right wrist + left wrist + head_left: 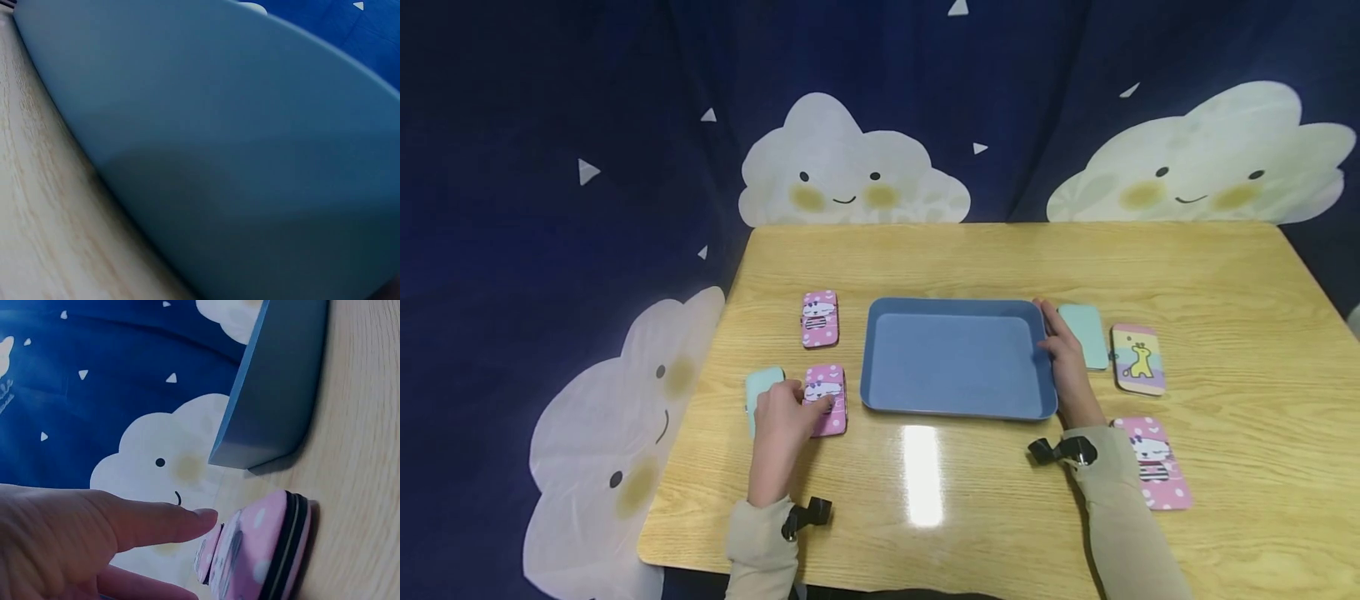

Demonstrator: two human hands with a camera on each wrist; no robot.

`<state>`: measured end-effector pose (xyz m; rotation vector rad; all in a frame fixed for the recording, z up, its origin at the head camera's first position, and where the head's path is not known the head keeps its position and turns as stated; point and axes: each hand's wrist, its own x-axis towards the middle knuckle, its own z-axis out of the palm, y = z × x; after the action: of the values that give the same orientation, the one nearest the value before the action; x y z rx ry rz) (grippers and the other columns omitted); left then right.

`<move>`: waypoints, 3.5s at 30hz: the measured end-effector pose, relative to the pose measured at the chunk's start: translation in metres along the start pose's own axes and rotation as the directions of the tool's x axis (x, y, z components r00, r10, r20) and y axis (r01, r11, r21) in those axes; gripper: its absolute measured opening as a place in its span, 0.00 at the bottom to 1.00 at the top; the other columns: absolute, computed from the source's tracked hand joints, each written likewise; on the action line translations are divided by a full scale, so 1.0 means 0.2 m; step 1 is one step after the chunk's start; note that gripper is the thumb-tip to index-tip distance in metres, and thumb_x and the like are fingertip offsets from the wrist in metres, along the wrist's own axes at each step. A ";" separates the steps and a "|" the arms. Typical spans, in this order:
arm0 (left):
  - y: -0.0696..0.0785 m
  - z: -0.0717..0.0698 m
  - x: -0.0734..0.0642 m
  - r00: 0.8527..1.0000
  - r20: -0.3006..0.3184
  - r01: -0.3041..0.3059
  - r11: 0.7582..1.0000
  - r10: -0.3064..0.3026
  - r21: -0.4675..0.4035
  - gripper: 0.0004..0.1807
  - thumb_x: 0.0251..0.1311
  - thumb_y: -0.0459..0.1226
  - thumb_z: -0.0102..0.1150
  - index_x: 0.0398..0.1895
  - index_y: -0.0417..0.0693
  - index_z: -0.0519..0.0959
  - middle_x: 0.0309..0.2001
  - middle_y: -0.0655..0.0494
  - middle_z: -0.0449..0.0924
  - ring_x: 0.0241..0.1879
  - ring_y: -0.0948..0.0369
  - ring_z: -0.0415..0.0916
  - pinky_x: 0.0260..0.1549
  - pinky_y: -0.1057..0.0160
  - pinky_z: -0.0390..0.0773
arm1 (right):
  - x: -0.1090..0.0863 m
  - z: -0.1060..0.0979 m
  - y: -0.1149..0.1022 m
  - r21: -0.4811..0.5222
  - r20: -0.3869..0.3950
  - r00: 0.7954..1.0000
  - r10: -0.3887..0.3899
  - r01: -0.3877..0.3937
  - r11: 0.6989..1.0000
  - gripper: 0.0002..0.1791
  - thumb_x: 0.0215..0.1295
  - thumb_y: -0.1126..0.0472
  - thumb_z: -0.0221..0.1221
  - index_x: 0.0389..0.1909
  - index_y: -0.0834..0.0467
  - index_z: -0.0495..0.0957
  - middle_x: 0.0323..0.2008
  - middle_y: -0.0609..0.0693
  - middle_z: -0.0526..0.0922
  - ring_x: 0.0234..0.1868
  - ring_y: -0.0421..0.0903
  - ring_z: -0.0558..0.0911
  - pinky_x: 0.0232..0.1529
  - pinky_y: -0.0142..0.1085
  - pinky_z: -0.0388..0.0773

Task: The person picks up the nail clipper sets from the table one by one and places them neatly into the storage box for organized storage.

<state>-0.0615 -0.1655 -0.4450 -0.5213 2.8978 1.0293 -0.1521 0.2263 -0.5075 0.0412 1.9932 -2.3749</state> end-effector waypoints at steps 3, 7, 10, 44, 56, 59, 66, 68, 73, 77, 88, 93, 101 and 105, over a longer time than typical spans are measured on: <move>0.01 0.01 0.01 1.000 0.004 0.011 1.000 -0.011 -0.001 0.27 0.50 0.44 0.74 0.14 0.45 0.64 0.14 0.58 0.57 0.19 0.61 0.55 0.17 0.64 0.58 | 0.00 0.00 0.00 -0.001 -0.004 1.000 0.004 -0.004 1.000 0.40 0.63 0.77 0.36 0.78 0.59 0.45 0.78 0.54 0.47 0.78 0.45 0.45 0.73 0.28 0.45; 0.02 0.03 0.02 1.000 -0.010 0.017 0.999 -0.017 0.027 0.24 0.48 0.44 0.76 0.16 0.42 0.69 0.16 0.57 0.61 0.21 0.59 0.59 0.18 0.62 0.61 | 0.00 0.00 0.00 -0.015 -0.009 1.000 -0.006 0.006 1.000 0.40 0.63 0.77 0.36 0.78 0.60 0.45 0.78 0.54 0.49 0.78 0.44 0.46 0.73 0.28 0.46; 0.03 0.04 0.03 0.999 -0.013 0.033 0.997 -0.032 0.068 0.23 0.47 0.45 0.77 0.21 0.39 0.74 0.19 0.53 0.68 0.23 0.56 0.65 0.21 0.60 0.67 | 0.00 0.00 0.00 -0.025 -0.007 1.000 -0.011 0.011 1.000 0.39 0.64 0.77 0.37 0.78 0.60 0.45 0.78 0.54 0.49 0.78 0.44 0.46 0.73 0.28 0.46; 0.05 0.06 0.08 0.990 0.085 0.107 0.992 -0.113 0.068 0.30 0.50 0.46 0.76 0.44 0.30 0.76 0.38 0.42 0.77 0.35 0.51 0.73 0.33 0.55 0.77 | 0.00 0.01 -0.01 -0.079 -0.014 1.000 0.000 -0.001 0.997 0.39 0.66 0.76 0.38 0.78 0.59 0.45 0.78 0.55 0.48 0.78 0.46 0.45 0.73 0.28 0.43; 0.03 0.04 0.09 0.987 0.118 0.113 0.994 -0.112 -0.003 0.27 0.56 0.40 0.72 0.50 0.28 0.76 0.43 0.37 0.80 0.42 0.49 0.76 0.43 0.50 0.79 | 0.01 0.00 -0.01 -0.119 -0.021 1.000 0.009 -0.012 0.993 0.38 0.67 0.76 0.39 0.78 0.59 0.46 0.78 0.56 0.49 0.78 0.47 0.45 0.73 0.28 0.44; 0.03 0.04 0.09 0.987 0.115 0.110 0.994 -0.108 -0.008 0.27 0.56 0.40 0.72 0.50 0.28 0.75 0.43 0.37 0.79 0.42 0.49 0.76 0.42 0.50 0.79 | 0.01 0.00 -0.01 -0.129 -0.021 1.000 0.012 -0.015 0.992 0.38 0.66 0.77 0.38 0.78 0.60 0.46 0.77 0.57 0.49 0.78 0.48 0.44 0.72 0.27 0.46; 0.04 0.05 0.09 0.994 0.088 0.069 0.997 -0.067 -0.022 0.28 0.56 0.38 0.71 0.54 0.28 0.75 0.47 0.35 0.79 0.48 0.44 0.76 0.47 0.47 0.78 | 0.00 0.01 -0.02 -0.140 -0.027 1.000 -0.002 -0.002 0.990 0.37 0.67 0.76 0.39 0.78 0.61 0.47 0.77 0.58 0.50 0.78 0.49 0.45 0.73 0.28 0.45; 0.04 0.06 0.09 0.995 0.075 0.063 0.997 -0.060 -0.036 0.25 0.56 0.36 0.70 0.53 0.29 0.76 0.44 0.38 0.79 0.46 0.45 0.76 0.45 0.48 0.77 | -0.01 0.02 -0.04 -0.137 -0.030 1.000 0.004 -0.008 0.991 0.37 0.67 0.77 0.39 0.78 0.62 0.47 0.77 0.59 0.50 0.78 0.49 0.45 0.73 0.30 0.45; 0.04 0.05 0.10 0.996 0.070 0.061 0.994 -0.054 -0.092 0.19 0.59 0.33 0.66 0.51 0.30 0.79 0.33 0.46 0.76 0.36 0.52 0.72 0.35 0.55 0.75 | -0.06 0.07 -0.13 -0.146 -0.028 1.000 -0.004 -0.001 0.989 0.36 0.66 0.77 0.39 0.76 0.68 0.46 0.76 0.63 0.50 0.78 0.53 0.46 0.75 0.35 0.44; 0.01 0.06 0.10 0.996 0.058 0.069 0.986 -0.061 -0.153 0.18 0.59 0.32 0.65 0.51 0.31 0.79 0.34 0.48 0.77 0.35 0.55 0.73 0.33 0.60 0.74 | -0.07 0.08 -0.16 -0.148 -0.028 1.000 -0.008 0.004 0.989 0.36 0.66 0.77 0.39 0.76 0.68 0.47 0.76 0.64 0.50 0.77 0.54 0.46 0.75 0.35 0.44; -0.04 0.02 0.13 0.989 0.058 0.150 0.861 -0.140 -0.486 0.18 0.60 0.30 0.65 0.53 0.31 0.79 0.44 0.38 0.82 0.34 0.62 0.78 0.28 0.73 0.77 | -0.06 0.08 -0.15 -0.148 -0.036 0.999 0.003 -0.008 0.989 0.36 0.67 0.76 0.40 0.76 0.67 0.47 0.76 0.63 0.51 0.78 0.53 0.46 0.75 0.38 0.43; -0.04 0.00 0.15 0.981 0.106 0.194 0.745 -0.164 -0.638 0.19 0.60 0.28 0.65 0.54 0.30 0.78 0.45 0.39 0.82 0.36 0.62 0.80 0.32 0.72 0.80 | -0.06 0.08 -0.15 -0.152 -0.035 0.999 0.001 -0.007 0.988 0.36 0.67 0.76 0.40 0.76 0.67 0.47 0.76 0.63 0.50 0.78 0.53 0.46 0.75 0.37 0.44; -0.04 -0.01 0.16 0.981 0.149 0.193 0.647 -0.123 -0.738 0.21 0.58 0.26 0.65 0.55 0.30 0.77 0.39 0.48 0.84 0.32 0.64 0.82 0.32 0.67 0.82 | -0.07 0.08 -0.16 -0.155 -0.036 0.999 0.004 -0.009 0.988 0.35 0.67 0.76 0.40 0.76 0.67 0.47 0.76 0.63 0.50 0.78 0.53 0.46 0.75 0.36 0.45; -0.03 -0.01 0.16 0.977 0.167 0.213 0.607 -0.131 -0.765 0.22 0.57 0.26 0.66 0.56 0.31 0.77 0.38 0.50 0.85 0.32 0.63 0.83 0.32 0.65 0.83 | -0.07 0.08 -0.16 -0.157 -0.037 0.999 0.004 -0.010 0.988 0.35 0.67 0.76 0.40 0.76 0.67 0.47 0.76 0.63 0.50 0.78 0.53 0.45 0.75 0.35 0.45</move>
<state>-0.0906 -0.1804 -0.4509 -0.7107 2.0949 2.1932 -0.1400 0.2158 -0.4730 0.0866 2.1857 -2.2207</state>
